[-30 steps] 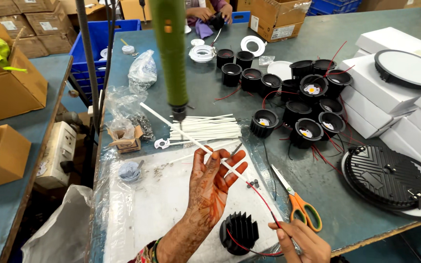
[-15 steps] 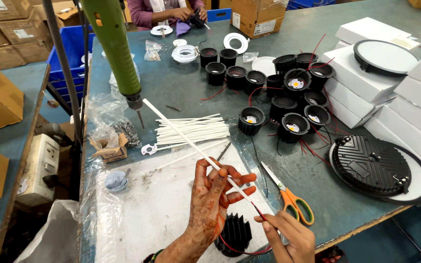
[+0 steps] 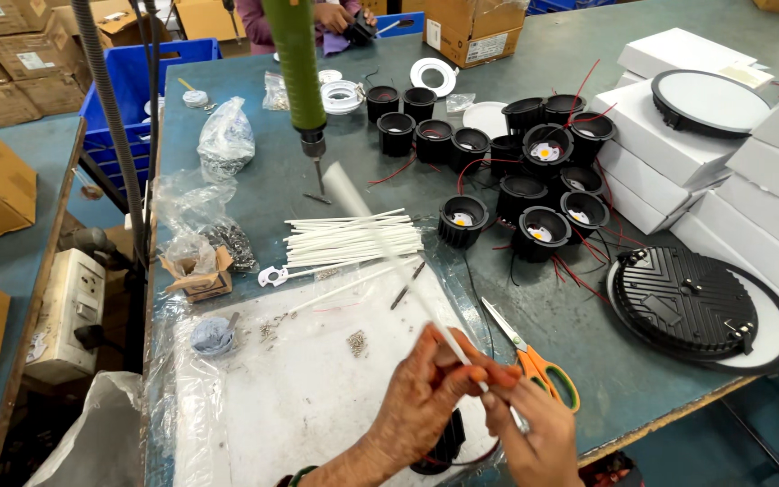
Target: The person assembles LED light fixtures at a workbench. They thread red and white wires through black finned heatsink housings, pull the wires through, and use a green electric screwdriver to drive screws into the housings, repeating the process on multiple units.
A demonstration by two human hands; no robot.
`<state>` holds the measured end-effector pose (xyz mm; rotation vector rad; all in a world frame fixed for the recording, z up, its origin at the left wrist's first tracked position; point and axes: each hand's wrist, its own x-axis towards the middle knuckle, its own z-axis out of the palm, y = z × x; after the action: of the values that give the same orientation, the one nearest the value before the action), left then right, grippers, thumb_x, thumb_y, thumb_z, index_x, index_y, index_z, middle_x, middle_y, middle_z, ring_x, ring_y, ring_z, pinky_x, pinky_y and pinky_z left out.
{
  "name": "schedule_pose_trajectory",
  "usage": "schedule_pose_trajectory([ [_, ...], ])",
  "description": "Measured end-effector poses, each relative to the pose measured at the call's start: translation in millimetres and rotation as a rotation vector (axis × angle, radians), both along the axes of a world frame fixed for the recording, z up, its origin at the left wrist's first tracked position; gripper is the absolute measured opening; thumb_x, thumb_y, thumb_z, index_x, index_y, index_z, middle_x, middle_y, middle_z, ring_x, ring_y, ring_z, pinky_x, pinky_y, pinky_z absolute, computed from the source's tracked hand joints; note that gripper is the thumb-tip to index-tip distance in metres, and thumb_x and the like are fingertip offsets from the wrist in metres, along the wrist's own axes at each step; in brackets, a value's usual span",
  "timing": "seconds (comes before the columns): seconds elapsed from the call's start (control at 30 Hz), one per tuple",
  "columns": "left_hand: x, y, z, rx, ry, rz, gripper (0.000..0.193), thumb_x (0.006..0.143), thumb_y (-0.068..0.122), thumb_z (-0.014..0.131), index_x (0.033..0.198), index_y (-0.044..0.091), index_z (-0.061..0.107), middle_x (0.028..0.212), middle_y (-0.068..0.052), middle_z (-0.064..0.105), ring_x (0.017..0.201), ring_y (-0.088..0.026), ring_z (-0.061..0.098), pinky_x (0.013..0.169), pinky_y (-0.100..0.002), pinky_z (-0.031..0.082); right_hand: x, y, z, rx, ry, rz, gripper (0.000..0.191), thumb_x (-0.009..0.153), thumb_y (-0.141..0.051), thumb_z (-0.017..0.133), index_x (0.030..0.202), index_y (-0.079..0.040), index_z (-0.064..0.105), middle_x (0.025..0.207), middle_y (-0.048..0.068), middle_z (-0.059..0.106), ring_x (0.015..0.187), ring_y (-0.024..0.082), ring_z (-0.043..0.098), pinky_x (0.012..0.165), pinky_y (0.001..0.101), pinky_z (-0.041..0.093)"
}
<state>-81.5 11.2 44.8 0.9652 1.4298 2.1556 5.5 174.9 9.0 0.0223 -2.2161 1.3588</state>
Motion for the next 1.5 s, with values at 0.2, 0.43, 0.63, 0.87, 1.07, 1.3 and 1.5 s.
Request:
schedule_pose_trajectory([
  [0.2, 4, 5, -9, -0.055, 0.253, 0.177, 0.014, 0.101, 0.002, 0.064, 0.114, 0.000, 0.058, 0.111, -0.013, 0.078, 0.103, -0.026, 0.080, 0.082, -0.033, 0.066, -1, 10, -7, -0.423, -0.159, 0.202, 0.034, 0.098, -0.017, 0.064, 0.119, 0.009, 0.071, 0.097, 0.011, 0.072, 0.080, 0.019, 0.067, 0.073, 0.0314, 0.052],
  [0.43, 11, -24, 7, 0.057, -0.046, 0.122, 0.010, 0.100, 0.005, 0.061, 0.107, -0.001, 0.060, 0.100, -0.015, 0.074, 0.103, -0.031, 0.081, 0.084, -0.039, 0.066, 18, -28, -37, -0.171, -0.152, 0.347, 0.026, 0.098, -0.012, 0.064, 0.121, -0.001, 0.069, 0.095, 0.008, 0.075, 0.089, 0.018, 0.074, 0.083, 0.0324, 0.057],
  [0.63, 36, -56, 34, -0.084, -0.139, -0.058, 0.021, 0.102, 0.014, 0.056, 0.109, -0.005, 0.064, 0.103, -0.018, 0.080, 0.105, -0.028, 0.081, 0.093, -0.036, 0.065, 19, -49, -47, -0.217, -0.036, 0.382, 0.016, 0.100, -0.004, 0.062, 0.113, 0.001, 0.068, 0.101, 0.010, 0.077, 0.095, 0.021, 0.076, 0.087, 0.0340, 0.058],
  [0.87, 37, -85, 53, -0.412, 0.267, -0.004, 0.016, 0.096, 0.006, 0.063, 0.111, 0.003, 0.066, 0.099, -0.009, 0.079, 0.092, -0.019, 0.081, 0.077, -0.034, 0.064, 23, -82, -30, -0.304, -0.049, 0.375, 0.025, 0.100, 0.004, 0.059, 0.124, 0.003, 0.065, 0.123, 0.016, 0.070, 0.111, 0.023, 0.067, 0.098, 0.0341, 0.053],
  [1.07, 27, -97, 48, -0.430, 0.424, 0.234, 0.016, 0.090, -0.001, 0.064, 0.105, 0.005, 0.068, 0.089, -0.006, 0.080, 0.086, -0.016, 0.081, 0.076, -0.030, 0.065, 5, -95, -18, -0.163, -0.020, 0.269, 0.055, 0.081, 0.000, 0.076, 0.133, -0.002, 0.059, 0.128, 0.014, 0.069, 0.121, 0.031, 0.063, 0.106, 0.0397, 0.044],
  [1.3, 15, -85, 52, -0.440, 0.329, 0.121, 0.020, 0.090, -0.002, 0.062, 0.107, 0.009, 0.064, 0.093, -0.004, 0.082, 0.095, -0.019, 0.084, 0.083, -0.032, 0.065, -4, -87, -51, 0.352, -0.029, 0.258, 0.021, 0.081, -0.010, 0.083, 0.099, -0.007, 0.072, 0.100, 0.006, 0.072, 0.113, 0.030, 0.067, 0.108, 0.0454, 0.044],
  [1.5, 3, -60, 51, -0.862, 0.375, -0.008, 0.010, 0.097, 0.019, 0.061, 0.104, 0.012, 0.060, 0.099, -0.002, 0.080, 0.099, -0.021, 0.079, 0.079, -0.035, 0.062, -13, -65, -62, 0.202, 0.011, 0.197, 0.011, 0.080, -0.009, 0.080, 0.089, -0.005, 0.076, 0.099, 0.009, 0.075, 0.107, 0.033, 0.065, 0.090, 0.0435, 0.051],
])
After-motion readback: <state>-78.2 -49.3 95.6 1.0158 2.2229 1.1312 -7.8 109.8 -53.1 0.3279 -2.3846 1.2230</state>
